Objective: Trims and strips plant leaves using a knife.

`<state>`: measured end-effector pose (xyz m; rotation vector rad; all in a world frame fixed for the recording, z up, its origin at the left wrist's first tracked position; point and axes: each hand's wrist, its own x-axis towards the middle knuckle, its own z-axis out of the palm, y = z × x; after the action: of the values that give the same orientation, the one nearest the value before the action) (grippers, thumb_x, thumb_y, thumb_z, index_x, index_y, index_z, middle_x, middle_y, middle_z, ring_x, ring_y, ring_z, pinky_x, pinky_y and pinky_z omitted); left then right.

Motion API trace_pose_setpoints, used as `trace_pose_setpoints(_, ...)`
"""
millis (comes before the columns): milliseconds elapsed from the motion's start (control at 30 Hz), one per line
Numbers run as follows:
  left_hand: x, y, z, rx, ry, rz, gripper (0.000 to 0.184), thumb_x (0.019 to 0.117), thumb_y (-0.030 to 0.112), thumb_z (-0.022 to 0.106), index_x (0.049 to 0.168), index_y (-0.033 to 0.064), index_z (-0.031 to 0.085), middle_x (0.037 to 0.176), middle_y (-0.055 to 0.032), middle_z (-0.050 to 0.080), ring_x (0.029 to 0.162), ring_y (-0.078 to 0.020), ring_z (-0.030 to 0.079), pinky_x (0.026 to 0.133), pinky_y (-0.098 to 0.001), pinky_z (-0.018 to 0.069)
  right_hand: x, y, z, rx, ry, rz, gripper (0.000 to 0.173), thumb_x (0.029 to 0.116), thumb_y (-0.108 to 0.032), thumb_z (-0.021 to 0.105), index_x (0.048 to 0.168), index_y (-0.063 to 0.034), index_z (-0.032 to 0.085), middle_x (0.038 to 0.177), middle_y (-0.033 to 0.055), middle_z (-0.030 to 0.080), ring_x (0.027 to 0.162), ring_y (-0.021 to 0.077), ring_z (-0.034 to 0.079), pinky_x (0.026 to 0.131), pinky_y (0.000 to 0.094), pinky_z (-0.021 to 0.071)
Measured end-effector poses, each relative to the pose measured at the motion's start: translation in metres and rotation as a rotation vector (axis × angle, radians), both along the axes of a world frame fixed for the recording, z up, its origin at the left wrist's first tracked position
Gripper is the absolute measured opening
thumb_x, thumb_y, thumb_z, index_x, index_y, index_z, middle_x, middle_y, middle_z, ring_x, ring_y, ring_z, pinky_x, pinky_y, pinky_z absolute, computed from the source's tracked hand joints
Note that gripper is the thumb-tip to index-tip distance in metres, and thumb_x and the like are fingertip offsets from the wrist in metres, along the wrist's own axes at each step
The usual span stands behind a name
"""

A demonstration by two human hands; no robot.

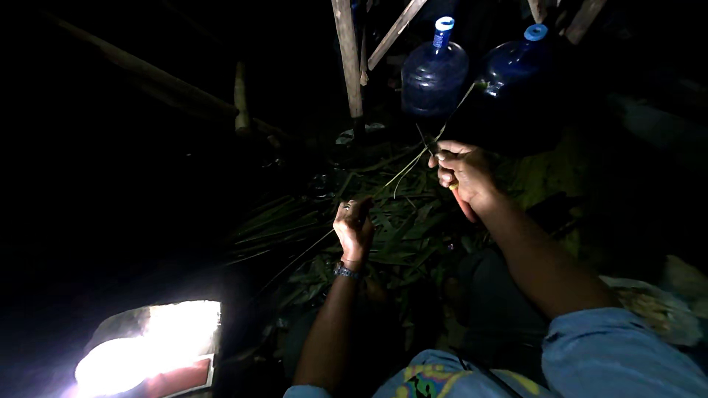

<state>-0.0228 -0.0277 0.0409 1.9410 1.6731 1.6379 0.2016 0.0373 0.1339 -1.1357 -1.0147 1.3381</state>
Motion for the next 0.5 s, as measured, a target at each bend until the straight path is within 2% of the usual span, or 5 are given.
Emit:
trace_pose_setpoints(133,-0.003,0.004,0.002,0.054,0.143,0.023,0.021,0.0873,-0.001,0.063,0.1,0.0057,0.078,0.091,-0.0068,0.076,0.085,-0.0202,0.071,0.079,-0.0361,0.0571,0.013,0.01,0.0,-0.07,-0.002,-0.012,0.027,0.1016,0.006,0.048,0.123,-0.0014,0.063,0.079,0.0039,0.064,0.043,0.0024,0.042,0.039,0.0153,0.0373)
trace_pose_setpoints(267,-0.011,0.007,-0.002,-0.038,0.151,-0.004,0.021,0.0897,-0.001,0.063,0.105,0.0046,0.077,0.093,-0.0087,0.076,0.085,-0.0235,0.072,0.08,-0.042,0.058,0.016,0.014,-0.005,-0.091,-0.01,0.046,0.029,0.1028,0.003,0.049,0.13,-0.0009,0.059,0.08,0.0048,0.063,0.043,0.0024,0.042,0.039,0.0156,0.0371)
trace_pose_setpoints(333,-0.012,0.005,0.001,-0.14,0.145,-0.041,0.019,0.0931,0.004,0.063,0.107,0.0041,0.075,0.094,-0.0091,0.076,0.086,-0.0245,0.072,0.082,-0.0462,0.0579,0.013,0.014,-0.009,-0.049,0.006,0.053,0.028,0.1027,0.004,0.049,0.127,-0.0008,0.061,0.081,0.0048,0.063,0.044,0.0023,0.042,0.04,0.0154,0.0372)
trace_pose_setpoints(400,-0.01,0.003,0.005,-0.236,0.119,-0.089,0.02,0.0989,0.015,0.062,0.11,0.004,0.075,0.092,-0.0095,0.076,0.084,-0.0245,0.072,0.083,-0.0488,0.0569,0.01,0.012,-0.011,-0.005,0.009,0.097,0.026,0.1029,0.003,0.048,0.124,-0.0015,0.062,0.082,0.0044,0.064,0.045,0.002,0.043,0.04,0.0154,0.0375)
trace_pose_setpoints(500,0.0,0.002,0.01,-0.31,0.055,-0.156,0.024,0.1015,0.019,0.061,0.115,0.0033,0.073,0.093,-0.0105,0.075,0.082,-0.0227,0.073,0.08,-0.0467,0.0583,-0.003,-0.004,-0.013,0.005,-0.015,0.157,0.03,0.1022,0.003,0.049,0.128,-0.002,0.062,0.081,0.0043,0.065,0.043,0.0016,0.04,0.04,0.0151,0.0359)
